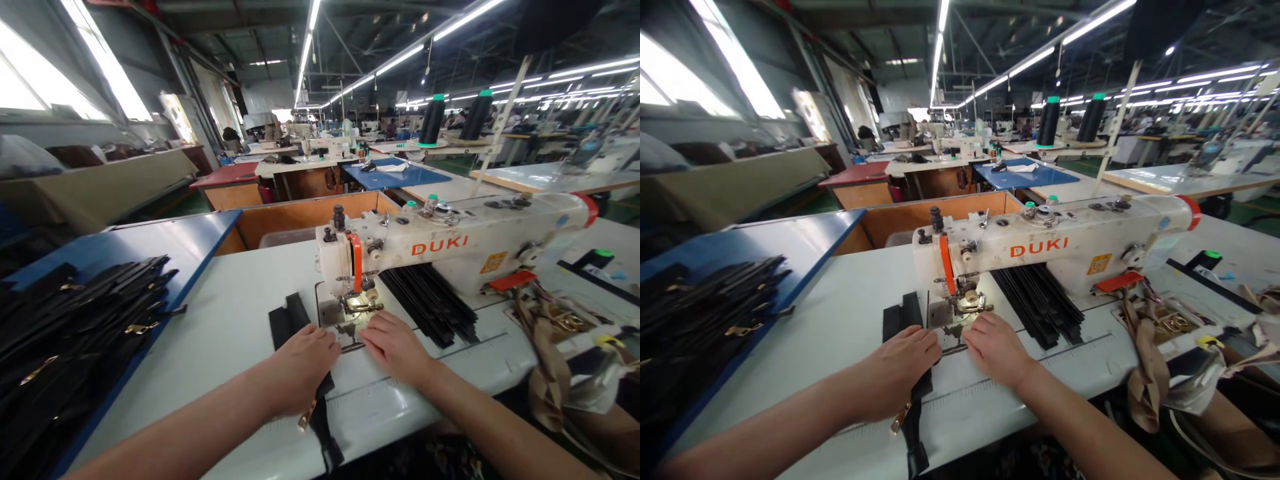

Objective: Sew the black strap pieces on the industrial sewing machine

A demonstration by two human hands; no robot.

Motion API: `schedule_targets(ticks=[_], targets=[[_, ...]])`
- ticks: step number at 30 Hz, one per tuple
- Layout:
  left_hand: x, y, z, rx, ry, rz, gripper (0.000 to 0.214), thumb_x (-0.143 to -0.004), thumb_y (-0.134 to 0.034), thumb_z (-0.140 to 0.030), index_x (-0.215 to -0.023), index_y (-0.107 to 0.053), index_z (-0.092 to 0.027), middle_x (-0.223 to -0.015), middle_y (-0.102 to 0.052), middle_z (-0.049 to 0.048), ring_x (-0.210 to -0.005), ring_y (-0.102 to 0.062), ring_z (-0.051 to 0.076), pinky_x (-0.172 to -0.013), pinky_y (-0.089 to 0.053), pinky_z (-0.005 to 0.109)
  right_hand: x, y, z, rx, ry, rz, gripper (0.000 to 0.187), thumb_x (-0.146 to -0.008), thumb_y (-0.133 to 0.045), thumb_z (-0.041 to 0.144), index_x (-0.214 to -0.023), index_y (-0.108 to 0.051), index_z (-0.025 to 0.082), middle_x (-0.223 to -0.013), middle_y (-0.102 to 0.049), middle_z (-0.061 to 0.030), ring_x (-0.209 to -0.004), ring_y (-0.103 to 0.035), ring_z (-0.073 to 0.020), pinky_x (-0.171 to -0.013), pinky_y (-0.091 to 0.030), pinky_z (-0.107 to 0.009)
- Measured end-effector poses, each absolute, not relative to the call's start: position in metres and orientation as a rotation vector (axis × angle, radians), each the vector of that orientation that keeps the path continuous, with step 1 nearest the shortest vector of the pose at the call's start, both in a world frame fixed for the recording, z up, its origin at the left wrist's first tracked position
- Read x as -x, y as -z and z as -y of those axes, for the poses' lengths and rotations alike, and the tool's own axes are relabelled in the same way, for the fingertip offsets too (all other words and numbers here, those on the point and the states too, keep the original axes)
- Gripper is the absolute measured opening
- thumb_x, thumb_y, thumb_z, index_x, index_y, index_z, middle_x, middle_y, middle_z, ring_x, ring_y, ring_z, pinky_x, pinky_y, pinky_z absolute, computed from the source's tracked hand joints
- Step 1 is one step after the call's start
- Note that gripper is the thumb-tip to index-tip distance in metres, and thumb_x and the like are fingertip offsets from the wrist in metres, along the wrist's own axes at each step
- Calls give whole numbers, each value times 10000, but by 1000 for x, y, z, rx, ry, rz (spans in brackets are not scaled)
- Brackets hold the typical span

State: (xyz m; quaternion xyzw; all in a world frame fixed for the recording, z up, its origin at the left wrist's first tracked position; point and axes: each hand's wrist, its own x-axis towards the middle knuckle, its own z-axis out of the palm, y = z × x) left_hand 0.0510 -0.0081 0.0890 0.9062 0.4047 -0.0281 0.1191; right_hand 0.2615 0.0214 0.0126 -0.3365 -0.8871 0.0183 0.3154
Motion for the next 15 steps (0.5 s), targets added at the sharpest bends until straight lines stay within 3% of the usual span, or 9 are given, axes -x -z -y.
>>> schedule_targets(ticks=[5,8,11,15], targets=[[-33,-94,-1,-2356,-57,-1328,217,-607,-527,-78,-760,-585,-220,-788,-646,13,-767,-615,233,-736,-458,350,-265,-13,-15,889,-78,2317,224,-923,-473,159,-798,-659,160,-750,-584,-54,-786,-503,-192,-730,-447,-305],[-4,-98,-6,-2059,-240,-1470,47,-684,-542,-211,-723,-568,-216,-737,-631,-1,-713,-614,220,-656,-459,319,-266,-11,-16,885,-111,2313,226,-929,-469,169,-816,-666,165,-754,-590,-54,-781,-503,-192,-728,-449,-307],[19,-96,-3,-1714,-429,-1534,184,-746,-539,-370,-798,-583,-199,-741,-661,13,-718,-652,228,-637,-497,328,-264,-9,-18,872,-155,2312,241,-937,-457,174,-826,-671,168,-751,-595,-51,-778,-511,-188,-728,-452,-307],[20,-76,2,-1307,-715,-1495,251,-673,-589,-330,-870,-591,-175,-849,-701,49,-803,-684,233,-708,-533,348,-251,-12,-11,849,-213,2306,256,-954,-419,182,-918,-672,161,-799,-619,-62,-786,-534,-185,-722,-468,-310]])
